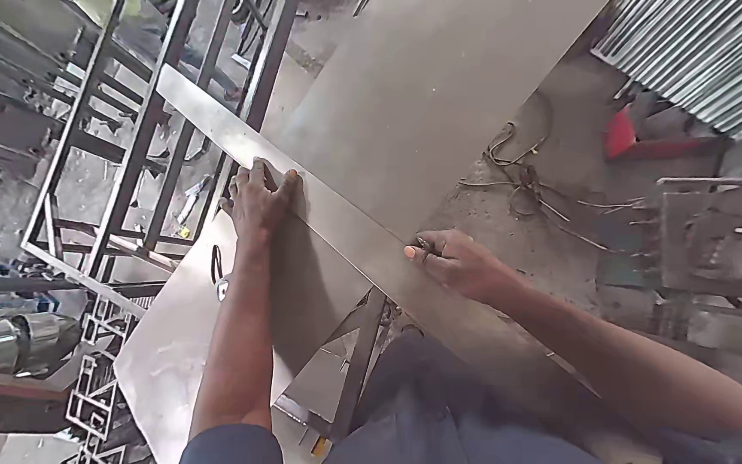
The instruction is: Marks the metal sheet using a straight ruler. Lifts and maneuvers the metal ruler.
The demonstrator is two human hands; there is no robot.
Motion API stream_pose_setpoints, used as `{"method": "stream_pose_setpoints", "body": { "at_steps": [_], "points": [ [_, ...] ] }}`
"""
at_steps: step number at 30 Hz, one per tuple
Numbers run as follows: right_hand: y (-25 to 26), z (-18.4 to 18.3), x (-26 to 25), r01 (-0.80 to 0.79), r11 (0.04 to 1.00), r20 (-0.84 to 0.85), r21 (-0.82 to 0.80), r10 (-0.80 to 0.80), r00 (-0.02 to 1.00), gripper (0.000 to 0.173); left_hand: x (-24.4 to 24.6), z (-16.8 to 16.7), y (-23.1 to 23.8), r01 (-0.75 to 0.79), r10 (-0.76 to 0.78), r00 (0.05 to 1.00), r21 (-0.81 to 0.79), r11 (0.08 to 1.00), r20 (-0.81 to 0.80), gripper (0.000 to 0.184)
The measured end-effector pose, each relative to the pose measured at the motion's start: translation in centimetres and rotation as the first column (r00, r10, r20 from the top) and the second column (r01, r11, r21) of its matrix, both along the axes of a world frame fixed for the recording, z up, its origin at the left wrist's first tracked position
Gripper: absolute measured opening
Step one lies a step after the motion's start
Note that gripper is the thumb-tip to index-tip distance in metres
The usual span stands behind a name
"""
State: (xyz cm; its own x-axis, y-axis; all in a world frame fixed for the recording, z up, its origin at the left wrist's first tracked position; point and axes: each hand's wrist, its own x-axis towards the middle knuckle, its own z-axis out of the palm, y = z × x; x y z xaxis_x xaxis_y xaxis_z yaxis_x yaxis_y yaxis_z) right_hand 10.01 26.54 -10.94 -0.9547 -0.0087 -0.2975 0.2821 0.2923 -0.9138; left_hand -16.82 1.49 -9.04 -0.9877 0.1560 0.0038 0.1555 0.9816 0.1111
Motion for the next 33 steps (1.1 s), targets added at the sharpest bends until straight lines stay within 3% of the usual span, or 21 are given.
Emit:
{"method": "stream_pose_setpoints", "body": {
  "at_steps": [17,23,33],
  "points": [
    [0.4,0.3,-0.4,-0.039,0.998,-0.001,-0.045,0.039,0.999,0.031,0.0,0.1,0.0,-0.013,0.013,1.000,0.023,1.000,0.003,0.099],
    [0.6,0.9,-0.6,-0.057,0.997,0.050,0.044,0.054,0.997,0.033,0.0,0.0,-0.1,0.011,-0.010,1.000,0.029,1.000,-0.025,0.098],
    [0.5,1.1,-0.7,-0.082,0.995,0.054,0.048,0.079,0.995,0.031,0.1,0.0,-0.1,-0.022,0.022,1.000,0.006,1.000,-0.015,0.101]
  ]
}}
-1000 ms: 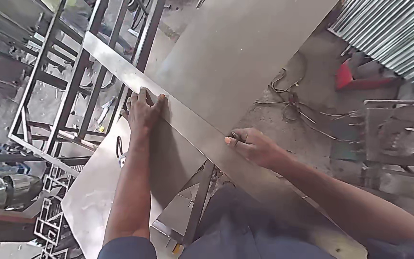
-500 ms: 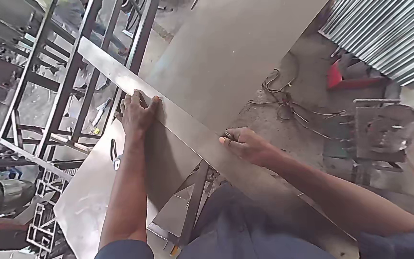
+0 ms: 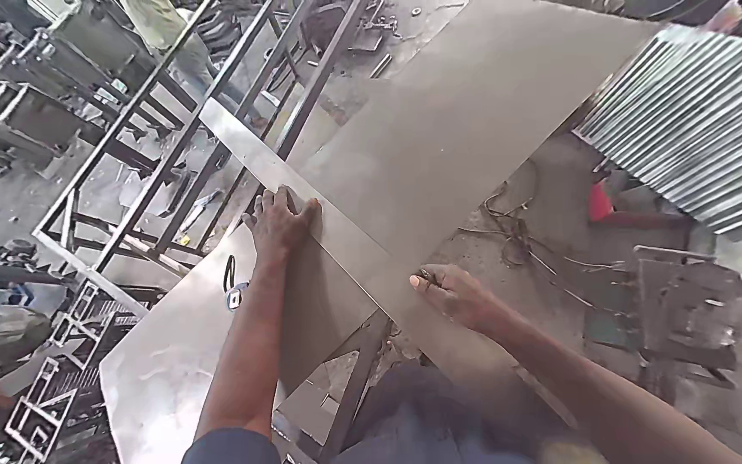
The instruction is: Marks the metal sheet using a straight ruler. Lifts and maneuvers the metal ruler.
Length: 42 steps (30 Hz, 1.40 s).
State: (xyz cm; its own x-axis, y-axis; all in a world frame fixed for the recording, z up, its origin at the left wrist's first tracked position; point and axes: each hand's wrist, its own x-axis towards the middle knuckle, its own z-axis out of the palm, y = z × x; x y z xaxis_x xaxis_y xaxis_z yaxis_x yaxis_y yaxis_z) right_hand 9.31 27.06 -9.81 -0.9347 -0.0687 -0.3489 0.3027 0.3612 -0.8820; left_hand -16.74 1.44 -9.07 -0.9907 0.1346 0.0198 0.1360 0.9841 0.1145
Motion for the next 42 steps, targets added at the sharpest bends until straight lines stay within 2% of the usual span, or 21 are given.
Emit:
{"method": "stream_pose_setpoints", "body": {
  "at_steps": [7,21,24,26,27,29,32,33,35,38,40,42],
  "points": [
    [-0.2,0.2,0.0,0.030,0.998,-0.027,-0.063,-0.031,0.999,0.027,-0.2,0.0,-0.1,0.004,-0.004,1.000,-0.002,1.000,0.006,0.103],
    [-0.6,0.0,0.2,0.073,0.995,-0.051,-0.069,-0.076,0.996,0.027,0.4,0.9,0.0,0.017,-0.018,1.000,0.026,1.000,0.015,0.098],
    [-0.5,0.0,0.3,0.079,0.994,-0.035,-0.078,-0.082,0.996,0.027,0.8,1.7,0.6,0.058,-0.058,0.998,-0.021,0.998,0.037,0.086],
    [-0.6,0.3,0.3,0.083,0.995,-0.017,-0.063,-0.084,0.996,0.028,1.2,2.2,1.1,0.133,-0.133,0.991,-0.076,0.988,-0.002,0.070],
    [-0.7,0.4,0.3,0.088,0.995,-0.009,-0.056,-0.089,0.996,0.029,1.4,2.4,1.4,0.171,-0.170,0.985,-0.108,0.979,0.012,0.069],
    [-0.6,0.3,0.3,0.102,0.993,0.001,-0.057,-0.102,0.995,0.030,2.0,3.4,2.3,0.220,-0.202,0.972,-0.160,0.962,0.120,0.084],
    [-0.6,0.4,0.2,0.099,0.993,-0.002,-0.065,-0.099,0.995,0.030,2.2,3.9,3.1,0.249,-0.187,0.944,-0.212,0.945,0.273,0.131],
    [-0.7,0.3,0.4,0.091,0.994,-0.001,-0.057,-0.091,0.996,0.030,2.6,3.8,3.1,0.252,-0.176,0.932,-0.218,0.943,0.318,0.141],
    [-0.7,0.5,0.4,0.071,0.997,-0.028,-0.029,-0.072,0.997,0.029,3.0,4.4,3.2,0.251,-0.179,0.921,-0.176,0.952,0.347,0.146],
    [0.1,1.0,0.1,0.009,1.000,-0.026,0.028,-0.008,1.000,0.030,3.0,6.1,4.0,0.245,-0.178,0.910,-0.140,0.959,0.375,0.142],
    [1.3,2.4,0.2,-0.096,0.968,0.067,0.232,0.082,0.994,0.037,3.1,6.3,4.3,0.253,-0.148,0.898,-0.211,0.944,0.415,0.146],
    [2.2,5.6,0.1,-0.091,0.901,0.062,0.424,0.072,0.996,0.037,3.0,6.3,4.3,0.250,-0.133,0.902,-0.247,0.936,0.410,0.150]
  ]
}}
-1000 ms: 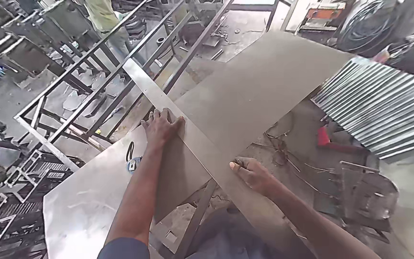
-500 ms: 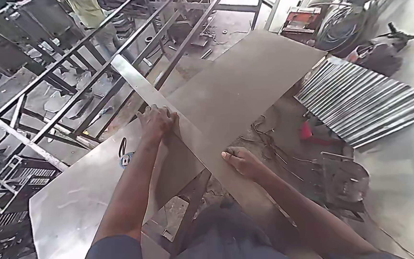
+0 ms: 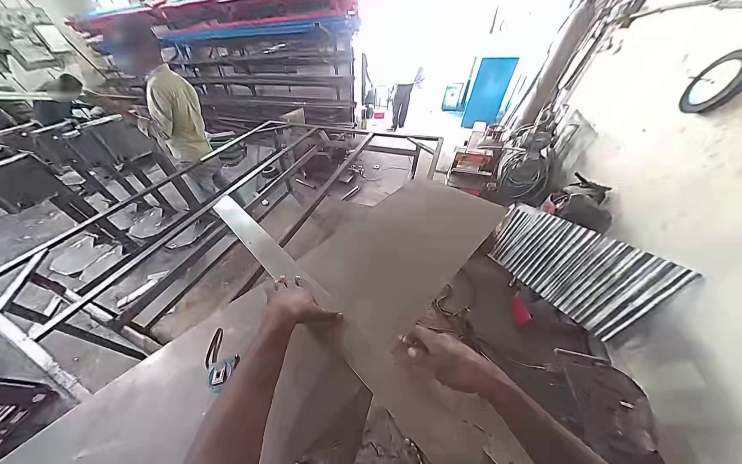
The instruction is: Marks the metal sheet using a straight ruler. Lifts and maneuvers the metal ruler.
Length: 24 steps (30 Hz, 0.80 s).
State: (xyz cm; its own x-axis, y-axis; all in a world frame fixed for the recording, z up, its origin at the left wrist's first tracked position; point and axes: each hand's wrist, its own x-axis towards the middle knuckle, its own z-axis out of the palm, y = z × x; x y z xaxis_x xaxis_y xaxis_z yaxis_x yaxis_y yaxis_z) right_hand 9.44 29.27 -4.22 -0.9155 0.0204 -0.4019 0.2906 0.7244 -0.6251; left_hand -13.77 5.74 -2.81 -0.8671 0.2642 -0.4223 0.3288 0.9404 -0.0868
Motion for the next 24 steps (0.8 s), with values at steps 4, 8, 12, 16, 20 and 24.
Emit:
{"method": "stream_pose_setpoints", "body": {
  "at_steps": [4,8,12,16,20,24],
  "points": [
    [0.2,6.6,-2.1,0.004,0.988,-0.231,0.155,0.032,0.972,0.042,0.2,-0.1,0.1,0.013,-0.013,1.000,-0.019,1.000,0.008,0.150],
    [-1.2,7.5,-8.9,-0.092,0.965,-0.261,0.247,0.158,0.952,0.036,0.3,0.2,0.1,0.018,-0.018,1.000,-0.010,1.000,0.011,0.153],
    [-2.8,4.0,-16.5,-0.075,0.919,-0.324,0.388,0.212,0.922,0.029,0.0,-0.3,-0.1,0.019,-0.020,1.000,0.020,1.000,0.017,0.147],
    [-4.8,2.5,-21.8,-0.105,0.910,-0.302,0.401,0.240,0.923,0.028,-0.5,-2.8,-0.7,0.001,0.004,0.999,0.109,0.994,-0.046,0.140],
    [-6.8,1.9,-25.0,-0.107,0.896,-0.275,0.432,0.244,0.930,0.027,-0.8,-2.8,-0.5,0.022,-0.018,0.997,0.050,0.999,-0.079,0.144],
    [-8.4,0.8,-27.9,-0.142,0.879,-0.257,0.455,0.282,0.924,0.023,-0.8,-2.6,-0.4,0.015,-0.011,0.997,0.049,0.999,-0.080,0.149]
  ]
}}
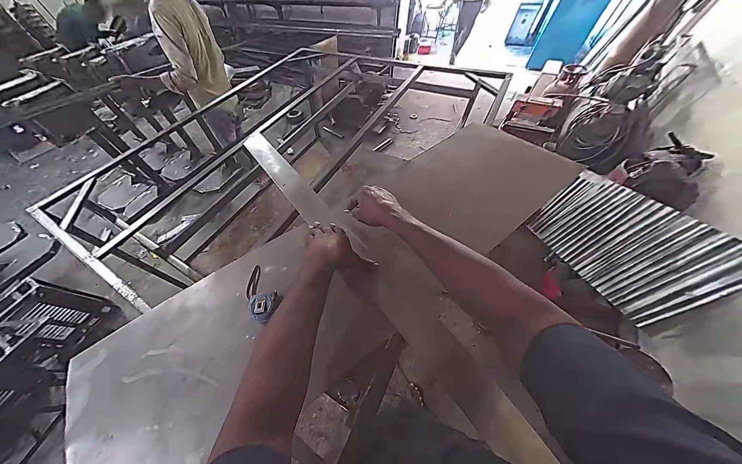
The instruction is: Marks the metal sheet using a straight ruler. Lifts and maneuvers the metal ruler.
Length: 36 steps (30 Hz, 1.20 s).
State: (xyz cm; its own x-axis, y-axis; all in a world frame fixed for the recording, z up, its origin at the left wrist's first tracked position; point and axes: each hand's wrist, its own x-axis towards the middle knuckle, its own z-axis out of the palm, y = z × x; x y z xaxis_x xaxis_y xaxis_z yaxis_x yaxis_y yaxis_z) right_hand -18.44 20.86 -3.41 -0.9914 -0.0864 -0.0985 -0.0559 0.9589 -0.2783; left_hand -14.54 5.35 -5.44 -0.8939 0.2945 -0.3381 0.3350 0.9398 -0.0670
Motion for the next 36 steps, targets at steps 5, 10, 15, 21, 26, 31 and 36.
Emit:
{"method": "stream_pose_setpoints", "body": {
  "at_steps": [5,10,15,21,26,31,36],
  "points": [
    [-2.0,0.1,-2.0,-0.019,1.000,0.045,0.001,0.019,0.999,0.023,-0.1,0.1,0.1,0.017,-0.017,1.000,-0.014,1.000,0.021,0.134],
    [-2.8,0.5,-3.0,-0.031,1.000,0.054,0.000,0.031,0.998,0.025,0.5,1.2,-0.2,0.003,-0.006,1.000,0.094,0.996,0.030,0.127],
    [-3.7,1.5,-2.5,-0.053,0.997,0.079,0.063,0.048,0.996,0.024,0.9,2.1,0.2,-0.008,0.008,0.998,0.007,1.000,0.068,0.143],
    [-3.5,3.1,0.6,-0.145,0.978,0.118,0.151,0.127,0.985,0.020,1.0,2.2,0.3,-0.004,0.005,0.998,-0.003,1.000,0.070,0.145],
    [-1.1,2.7,6.2,-0.182,0.972,0.170,0.150,0.156,0.973,0.019,0.8,1.6,0.2,0.021,-0.021,0.999,-0.026,0.999,0.032,0.140],
    [1.5,4.3,16.0,-0.174,0.976,0.236,0.134,0.139,0.962,0.020,1.1,2.5,0.6,-0.001,0.006,0.997,-0.062,0.998,0.077,0.148],
    [5.4,6.5,26.8,-0.167,0.975,0.364,0.146,0.104,0.926,0.022,1.4,3.2,0.3,0.013,-0.011,0.995,-0.018,1.000,0.098,0.146]
  ]
}}
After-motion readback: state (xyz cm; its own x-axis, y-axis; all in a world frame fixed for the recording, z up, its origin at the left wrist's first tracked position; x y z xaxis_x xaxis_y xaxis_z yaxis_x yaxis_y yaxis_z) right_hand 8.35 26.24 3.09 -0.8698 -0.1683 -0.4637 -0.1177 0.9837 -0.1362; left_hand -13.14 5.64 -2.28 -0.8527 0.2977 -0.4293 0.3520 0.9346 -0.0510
